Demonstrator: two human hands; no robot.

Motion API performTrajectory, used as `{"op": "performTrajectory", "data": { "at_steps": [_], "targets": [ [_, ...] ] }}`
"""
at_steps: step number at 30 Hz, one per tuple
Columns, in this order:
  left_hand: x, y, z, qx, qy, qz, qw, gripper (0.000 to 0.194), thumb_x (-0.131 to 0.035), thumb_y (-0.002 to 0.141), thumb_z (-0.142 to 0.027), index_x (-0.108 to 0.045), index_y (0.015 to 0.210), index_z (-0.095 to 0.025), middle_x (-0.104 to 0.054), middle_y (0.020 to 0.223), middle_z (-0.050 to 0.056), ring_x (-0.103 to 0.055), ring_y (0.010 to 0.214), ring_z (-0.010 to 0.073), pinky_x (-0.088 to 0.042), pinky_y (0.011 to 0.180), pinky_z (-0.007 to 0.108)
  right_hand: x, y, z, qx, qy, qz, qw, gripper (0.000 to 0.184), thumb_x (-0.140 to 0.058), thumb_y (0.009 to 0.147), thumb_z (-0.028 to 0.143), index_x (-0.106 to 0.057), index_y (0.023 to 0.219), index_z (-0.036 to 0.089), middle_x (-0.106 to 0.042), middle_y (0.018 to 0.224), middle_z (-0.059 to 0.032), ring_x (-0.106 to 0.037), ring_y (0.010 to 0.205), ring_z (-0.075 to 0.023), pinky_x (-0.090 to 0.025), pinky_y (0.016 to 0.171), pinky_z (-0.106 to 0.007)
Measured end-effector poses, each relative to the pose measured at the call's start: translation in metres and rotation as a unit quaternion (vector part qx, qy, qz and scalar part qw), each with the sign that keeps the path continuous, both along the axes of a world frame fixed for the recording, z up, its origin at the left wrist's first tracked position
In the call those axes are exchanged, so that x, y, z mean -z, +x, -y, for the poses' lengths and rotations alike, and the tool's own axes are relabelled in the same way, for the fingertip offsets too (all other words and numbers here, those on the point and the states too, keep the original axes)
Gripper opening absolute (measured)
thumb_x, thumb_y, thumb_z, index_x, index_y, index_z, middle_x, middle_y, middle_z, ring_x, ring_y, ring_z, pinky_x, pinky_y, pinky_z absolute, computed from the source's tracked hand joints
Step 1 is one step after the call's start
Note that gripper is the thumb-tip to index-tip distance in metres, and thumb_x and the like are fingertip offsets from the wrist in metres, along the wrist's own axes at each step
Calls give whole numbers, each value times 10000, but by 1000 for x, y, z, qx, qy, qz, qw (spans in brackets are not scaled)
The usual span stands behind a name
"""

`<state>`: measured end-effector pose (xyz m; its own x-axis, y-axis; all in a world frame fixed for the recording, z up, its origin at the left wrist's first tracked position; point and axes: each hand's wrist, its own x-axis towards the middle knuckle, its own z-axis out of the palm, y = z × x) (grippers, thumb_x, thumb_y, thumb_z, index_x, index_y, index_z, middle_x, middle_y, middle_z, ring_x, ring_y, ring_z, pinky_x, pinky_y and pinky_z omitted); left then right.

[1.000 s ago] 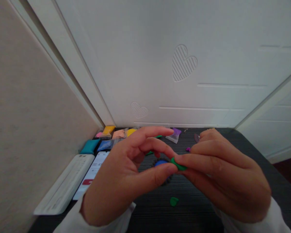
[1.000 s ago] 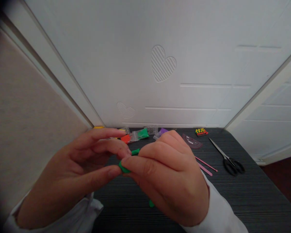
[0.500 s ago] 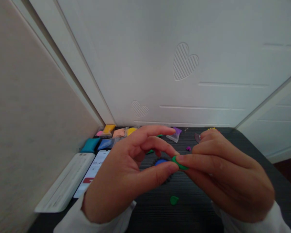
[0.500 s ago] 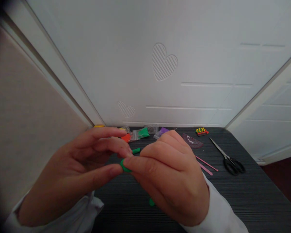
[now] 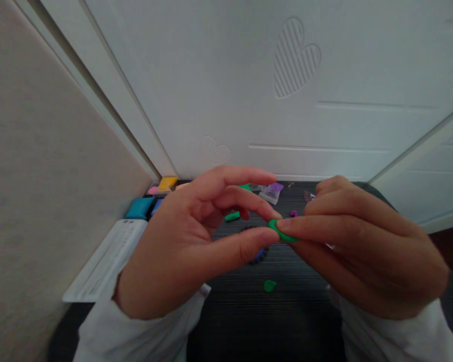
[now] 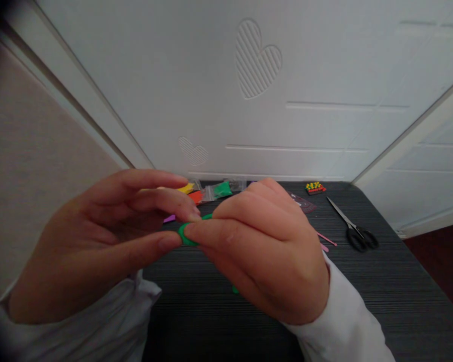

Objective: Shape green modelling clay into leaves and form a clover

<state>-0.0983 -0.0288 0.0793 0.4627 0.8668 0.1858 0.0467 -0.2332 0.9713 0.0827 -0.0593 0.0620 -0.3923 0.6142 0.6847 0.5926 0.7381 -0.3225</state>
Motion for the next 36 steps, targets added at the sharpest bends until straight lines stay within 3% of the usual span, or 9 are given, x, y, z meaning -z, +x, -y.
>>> {"op": "performTrajectory", "data": {
  "at_steps": [6,9,13,17,21,25,36],
  "targets": [
    [3,-1,1,-14,23,16,999,353,-631,665,-134,-534,975,-276,-657,766,-57,-633,719,123,-509,641,222,1,-2,0,0,3,-45,999,363,-621,681,108,-540,999,264,-591,855,2,-540,761,-134,-452,691,-303],
    [4,-2,2,-59,89,32,994,382,-644,647,-92,-539,961,-280,-659,792,-69,-622,771,104,-492,736,209,2,-3,0,15,-14,-110,994,352,-595,710,136,-531,1029,270,-596,869,-9,-542,775,-143,-459,674,-295],
    [6,-3,4,-128,209,-4,969,451,-681,596,-75,-559,962,-309,-659,831,-80,-616,789,116,-460,819,247,2,-2,-3,31,-124,-173,977,215,-534,770,270,-564,981,239,-603,792,-20,-549,712,-136,-460,600,-264],
    [11,-6,5,-101,277,-53,954,575,-681,588,-54,-520,1051,-355,-643,906,-84,-594,856,130,-428,887,278,1,-1,-7,-10,-225,-190,955,186,-494,794,314,-592,908,204,-622,788,-23,-568,710,-124,-466,604,-238],
    [17,-8,4,-55,272,-119,953,528,-640,654,-125,-496,1111,-347,-618,1003,-30,-555,955,188,-397,933,349,0,-3,-8,-43,-285,-225,931,168,-509,783,319,-602,799,180,-606,708,-14,-552,660,-117,-454,576,-234],
    [18,-7,3,-55,284,-119,950,585,-638,655,-126,-454,1145,-385,-581,1071,-32,-528,1002,191,-382,949,362,0,-5,-7,-50,-332,-228,914,179,-510,784,301,-591,709,159,-585,649,-5,-543,653,-114,-443,602,-243],
    [13,-4,3,-60,285,-120,949,499,-628,642,-97,-543,1062,-352,-592,1025,-7,-510,989,204,-424,868,350,2,-3,-7,-53,-340,-240,908,159,-511,787,287,-589,714,169,-586,671,-6,-529,654,-114,-430,601,-245]
  ]
}}
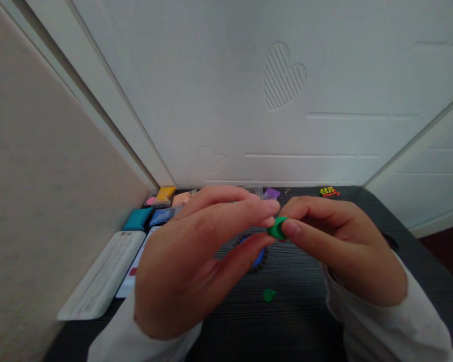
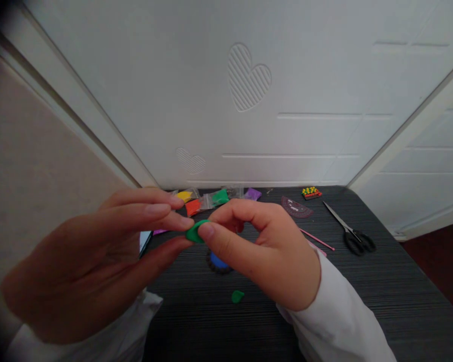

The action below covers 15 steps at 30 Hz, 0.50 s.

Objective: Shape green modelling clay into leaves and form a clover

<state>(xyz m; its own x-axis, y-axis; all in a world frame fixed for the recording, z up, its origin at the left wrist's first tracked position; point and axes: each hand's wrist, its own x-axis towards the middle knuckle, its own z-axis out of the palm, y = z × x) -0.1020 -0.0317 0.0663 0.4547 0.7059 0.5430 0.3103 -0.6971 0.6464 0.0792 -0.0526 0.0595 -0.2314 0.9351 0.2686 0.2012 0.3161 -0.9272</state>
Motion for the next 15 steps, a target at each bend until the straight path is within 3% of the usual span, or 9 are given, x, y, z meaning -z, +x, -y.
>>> {"op": "performTrajectory", "data": {
  "at_steps": [6,10,15],
  "targets": [
    [-3,1,-1,0,-12,14,1000,342,-638,634,-119,-621,911,-319,-620,942,-6,-550,914,197,-443,817,334,0,1,-1,-11,8,3,1000,142,-518,785,272,-587,714,171,-573,649,-6,-510,626,-109,-417,565,-239],
    [-3,0,-2,10,17,17,1000,417,-630,642,-108,-574,983,-342,-618,948,-26,-557,905,174,-455,816,313,0,1,-1,-17,8,1,1000,127,-517,786,254,-587,714,176,-575,643,-1,-512,622,-105,-419,570,-239],
    [-4,-3,-2,0,55,-7,998,366,-632,650,-141,-580,959,-330,-624,949,-26,-576,853,169,-474,776,304,-1,0,0,-16,-1,-16,1000,153,-515,785,281,-582,710,167,-579,644,-2,-526,642,-110,-429,591,-243]
  ]
}}
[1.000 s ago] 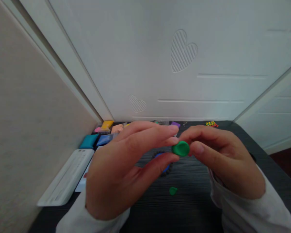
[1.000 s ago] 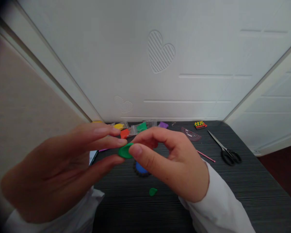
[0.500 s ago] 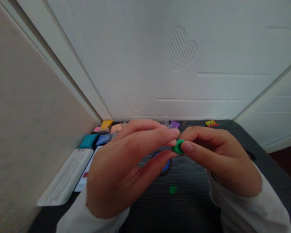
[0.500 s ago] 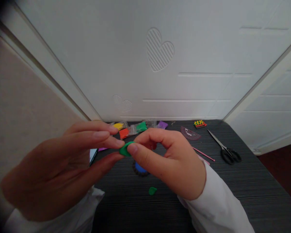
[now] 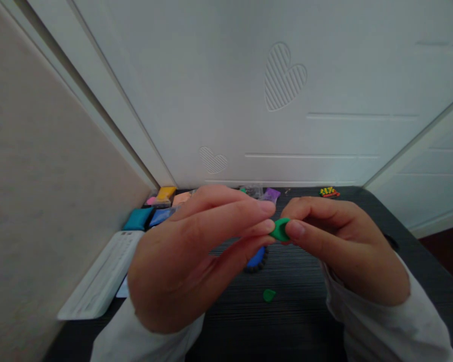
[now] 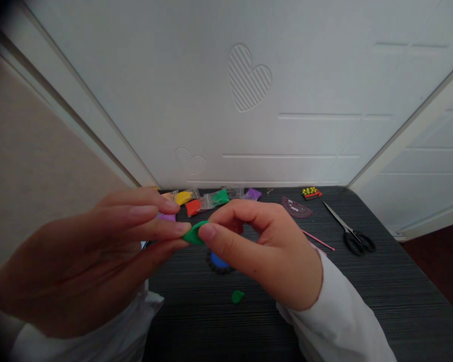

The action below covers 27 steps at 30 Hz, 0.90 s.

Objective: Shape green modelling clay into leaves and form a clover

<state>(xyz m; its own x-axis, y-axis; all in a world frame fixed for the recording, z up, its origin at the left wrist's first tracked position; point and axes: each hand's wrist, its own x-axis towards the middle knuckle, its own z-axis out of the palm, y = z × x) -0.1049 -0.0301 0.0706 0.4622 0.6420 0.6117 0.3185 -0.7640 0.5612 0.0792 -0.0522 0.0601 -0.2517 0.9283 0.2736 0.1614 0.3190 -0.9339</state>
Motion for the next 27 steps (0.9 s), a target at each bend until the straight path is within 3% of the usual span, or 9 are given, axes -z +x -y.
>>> {"op": "performTrajectory", "data": {
  "at_steps": [7,12,20,27],
  "targets": [
    [8,5,-1,-2,-21,79,997,573,-659,624,-84,-464,1096,-346,-617,980,-41,-568,933,171,-444,876,353,1,0,-2,19,24,-17,999,109,-537,773,276,-604,740,196,-568,633,15,-513,612,-98,-405,547,-224],
    [13,12,-5,-15,-40,132,990,440,-640,659,-130,-508,1056,-266,-644,875,-15,-598,875,171,-492,813,347,0,-2,-3,72,45,17,996,92,-566,753,278,-621,800,222,-582,670,21,-512,645,-98,-389,572,-225],
    [14,12,-4,-18,-2,122,992,433,-635,660,-95,-520,1041,-264,-655,873,-31,-611,845,152,-490,808,336,2,0,-2,43,10,-1,999,132,-557,758,296,-584,673,199,-525,599,33,-453,587,-82,-360,539,-217],
    [14,9,-4,-19,-25,111,993,477,-654,636,-78,-522,1050,-274,-666,866,-40,-628,760,129,-493,795,312,4,0,-5,27,9,-46,999,173,-502,791,334,-612,730,215,-549,625,27,-481,600,-82,-384,540,-211]
  ]
}}
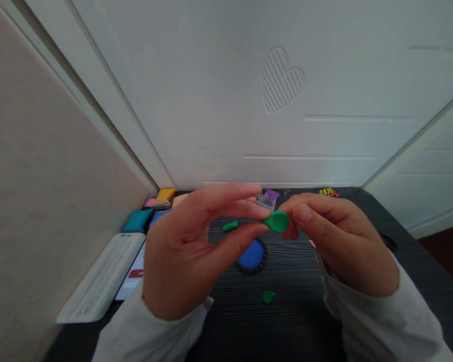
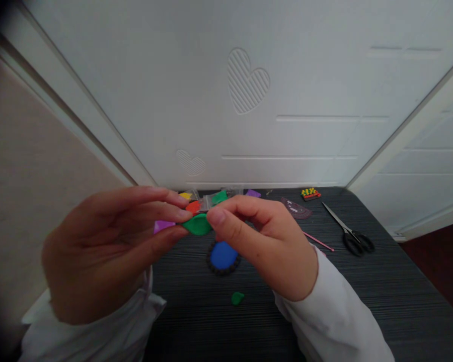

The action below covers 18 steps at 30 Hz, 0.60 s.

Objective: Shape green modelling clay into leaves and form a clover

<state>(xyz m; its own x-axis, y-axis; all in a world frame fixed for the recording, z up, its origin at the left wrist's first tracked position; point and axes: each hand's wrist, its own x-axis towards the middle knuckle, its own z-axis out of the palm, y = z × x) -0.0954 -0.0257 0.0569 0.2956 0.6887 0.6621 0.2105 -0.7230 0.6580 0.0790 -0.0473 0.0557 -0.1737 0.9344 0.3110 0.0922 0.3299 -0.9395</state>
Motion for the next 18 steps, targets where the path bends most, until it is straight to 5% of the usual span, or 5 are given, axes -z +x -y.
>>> {"op": "performTrajectory", "data": {
  "at_steps": [7,18],
  "targets": [
    [2,5,0,19,-52,50,997,437,-646,647,-95,-542,1034,-269,-648,874,-19,-609,829,143,-496,793,297,0,-1,0,45,32,38,998,83,-580,741,273,-619,803,234,-610,706,22,-531,655,-98,-416,574,-227],
    [3,8,0,42,-99,102,989,411,-636,653,-77,-553,1020,-245,-637,823,-13,-605,790,125,-503,768,265,1,-4,3,89,150,67,982,235,-601,720,174,-590,944,243,-553,703,31,-504,649,-86,-429,617,-241]
  ]
}}
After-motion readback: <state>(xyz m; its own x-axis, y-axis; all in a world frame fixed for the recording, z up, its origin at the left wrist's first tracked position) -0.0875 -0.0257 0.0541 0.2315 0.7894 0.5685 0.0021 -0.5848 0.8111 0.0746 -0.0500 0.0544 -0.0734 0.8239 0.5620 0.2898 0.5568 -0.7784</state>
